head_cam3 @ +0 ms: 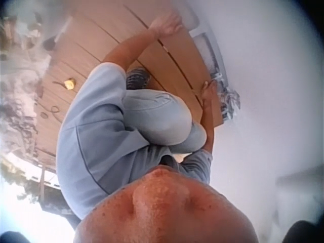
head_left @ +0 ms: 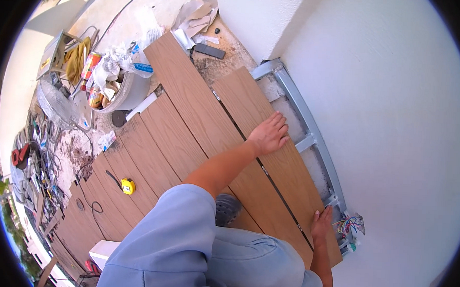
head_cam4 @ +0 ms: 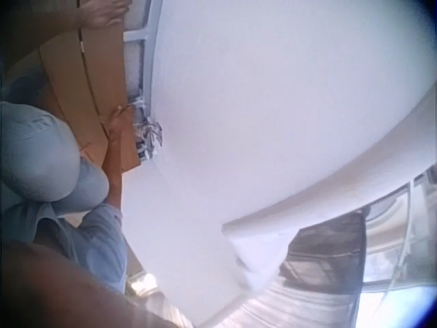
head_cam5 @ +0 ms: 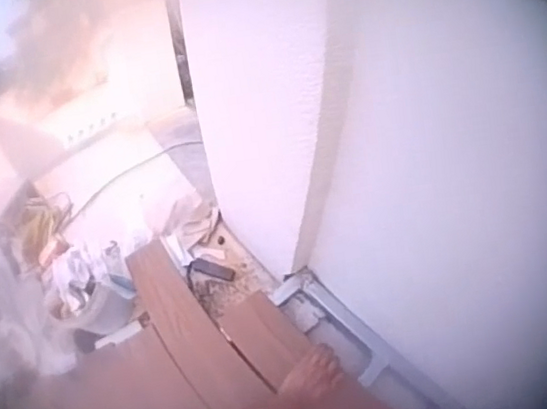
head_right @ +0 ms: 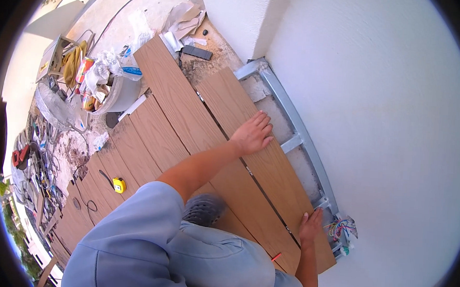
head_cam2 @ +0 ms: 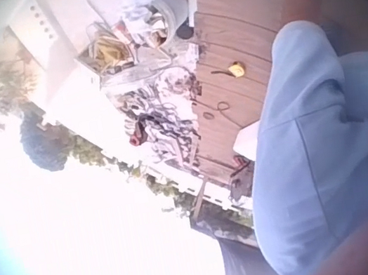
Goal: The person marks a wood-textured plank with a pencil, moves to a miter saw station, and uses the saw to cut the plank to the marked length.
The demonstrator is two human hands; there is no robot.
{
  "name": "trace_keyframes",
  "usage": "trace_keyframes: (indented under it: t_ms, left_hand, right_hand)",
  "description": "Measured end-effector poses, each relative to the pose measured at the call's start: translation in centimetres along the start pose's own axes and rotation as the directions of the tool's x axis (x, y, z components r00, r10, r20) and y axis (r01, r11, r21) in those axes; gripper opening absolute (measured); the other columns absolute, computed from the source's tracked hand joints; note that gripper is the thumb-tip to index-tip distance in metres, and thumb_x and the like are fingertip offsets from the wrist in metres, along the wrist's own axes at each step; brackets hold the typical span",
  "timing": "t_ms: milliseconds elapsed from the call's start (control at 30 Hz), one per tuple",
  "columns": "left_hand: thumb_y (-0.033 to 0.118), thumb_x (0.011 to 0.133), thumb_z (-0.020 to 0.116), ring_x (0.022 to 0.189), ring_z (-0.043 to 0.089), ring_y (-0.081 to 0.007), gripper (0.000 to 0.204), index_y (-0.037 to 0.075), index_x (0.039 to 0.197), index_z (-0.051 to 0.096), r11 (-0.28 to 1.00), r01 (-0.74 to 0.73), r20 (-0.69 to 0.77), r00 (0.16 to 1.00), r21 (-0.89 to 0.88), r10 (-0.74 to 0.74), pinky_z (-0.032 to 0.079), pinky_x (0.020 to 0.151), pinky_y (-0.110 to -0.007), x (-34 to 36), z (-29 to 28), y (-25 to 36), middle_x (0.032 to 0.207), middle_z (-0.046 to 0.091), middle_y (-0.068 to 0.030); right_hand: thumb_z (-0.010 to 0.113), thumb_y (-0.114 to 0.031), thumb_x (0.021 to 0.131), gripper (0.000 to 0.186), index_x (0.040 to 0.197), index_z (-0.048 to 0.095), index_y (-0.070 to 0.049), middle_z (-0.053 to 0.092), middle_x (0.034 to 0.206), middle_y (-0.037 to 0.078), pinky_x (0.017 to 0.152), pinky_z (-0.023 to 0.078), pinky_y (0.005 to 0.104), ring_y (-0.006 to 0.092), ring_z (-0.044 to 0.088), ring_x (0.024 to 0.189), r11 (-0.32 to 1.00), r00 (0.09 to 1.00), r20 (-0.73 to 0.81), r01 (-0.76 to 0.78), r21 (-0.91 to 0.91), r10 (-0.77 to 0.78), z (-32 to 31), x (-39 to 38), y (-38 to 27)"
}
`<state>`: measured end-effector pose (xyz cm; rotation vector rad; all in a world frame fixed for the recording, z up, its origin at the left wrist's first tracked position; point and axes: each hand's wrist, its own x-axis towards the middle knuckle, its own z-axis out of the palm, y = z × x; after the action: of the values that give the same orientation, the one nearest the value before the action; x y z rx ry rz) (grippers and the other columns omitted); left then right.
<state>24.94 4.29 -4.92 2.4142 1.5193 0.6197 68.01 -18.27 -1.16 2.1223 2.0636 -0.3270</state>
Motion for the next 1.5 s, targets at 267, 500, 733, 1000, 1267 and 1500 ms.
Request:
trace_keyframes:
  t_ms: [267, 500, 733, 1000, 1267, 1500]
  left_hand:
    - [0.036, 0.099, 0.053, 0.135, 0.045, -0.0369, 0.040, 0.000, 0.112, 0.062, 0.999, -0.005, 0.049, 0.999, -0.039, 0.007, 0.024, 0.125, -0.046, 0.4, -0.2, 0.5, 0.131, 0.058, -0.0223]
    - [0.037, 0.101, 0.050, 0.135, 0.046, -0.0354, 0.043, -0.001, 0.119, 0.061, 0.999, -0.024, 0.083, 0.996, 0.038, 0.021, 0.023, 0.125, -0.046, 0.7, -0.9, 0.5, 0.132, 0.058, -0.0218]
    - [0.039, 0.103, 0.047, 0.140, 0.043, -0.0336, 0.050, 0.001, 0.132, 0.058, 0.998, -0.031, 0.041, 0.999, 0.057, 0.029, 0.022, 0.125, -0.046, 0.3, -0.2, 0.5, 0.143, 0.053, -0.0207]
    - [0.038, 0.101, 0.054, 0.143, 0.039, -0.0367, 0.051, 0.002, 0.136, 0.055, 0.989, -0.146, -0.001, 0.989, -0.012, 0.146, 0.024, 0.124, -0.048, -0.7, -0.1, 1.3, 0.149, 0.047, -0.0219]
    - [0.039, 0.100, 0.058, 0.123, 0.058, -0.0387, 0.047, 0.007, 0.134, 0.060, 0.595, -0.016, 0.483, 0.566, -0.803, 0.668, 0.046, 0.107, -0.048, -4.2, -4.0, 29.2, 0.129, 0.063, -0.0219]
    - [0.045, 0.090, 0.070, 0.099, 0.070, -0.0274, 0.043, 0.005, 0.107, 0.076, -0.062, -0.029, -0.061, -0.046, -0.998, 0.997, 0.053, 0.086, -0.040, -7.0, -14.6, 55.7, 0.105, 0.076, -0.0120]
  right_hand:
    - [0.054, -0.031, 0.103, 0.069, 0.154, 0.029, 0.009, 0.033, 0.158, 0.032, 0.123, 0.025, 0.0486, 0.0453, 0.031, 0.148, 0.975, 0.988, 0.029, -0.153, 0.158, 0.150, -0.6, -1.7, -2.5]
    - [0.061, -0.025, 0.101, 0.060, 0.149, 0.042, 0.005, 0.039, 0.156, 0.028, 0.121, 0.028, 0.0480, 0.0440, 0.038, 0.144, 0.915, 0.979, 0.135, -0.194, 0.354, 0.155, -2.3, -8.6, -6.1]
    - [0.064, -0.014, 0.092, 0.043, 0.133, 0.059, -0.003, 0.063, 0.129, 0.020, 0.105, 0.044, 0.0501, 0.0408, 0.060, 0.117, 0.560, 0.900, 0.202, -0.403, 0.723, 0.387, 0.9, -19.2, -11.7]
    - [0.065, -0.010, 0.086, 0.041, 0.127, 0.062, -0.006, 0.064, 0.123, 0.017, 0.100, 0.045, 0.0494, 0.0375, 0.061, 0.113, 0.864, 0.996, -0.077, -0.002, 0.503, 0.047, 3.7, -24.3, -15.4]
    - [0.066, -0.008, 0.076, 0.037, 0.112, 0.066, -0.010, 0.065, 0.115, 0.010, 0.095, 0.043, 0.0471, 0.0320, 0.058, 0.111, 0.946, 0.983, -0.157, 0.142, 0.290, -0.099, 5.2, -25.0, -15.3]
    - [0.068, -0.014, 0.080, 0.030, 0.109, 0.069, -0.008, 0.067, 0.101, 0.012, 0.091, 0.049, 0.0470, 0.0344, 0.061, 0.103, 0.735, 0.846, 0.046, 0.434, 0.522, -0.532, 5.1, -22.5, -14.8]
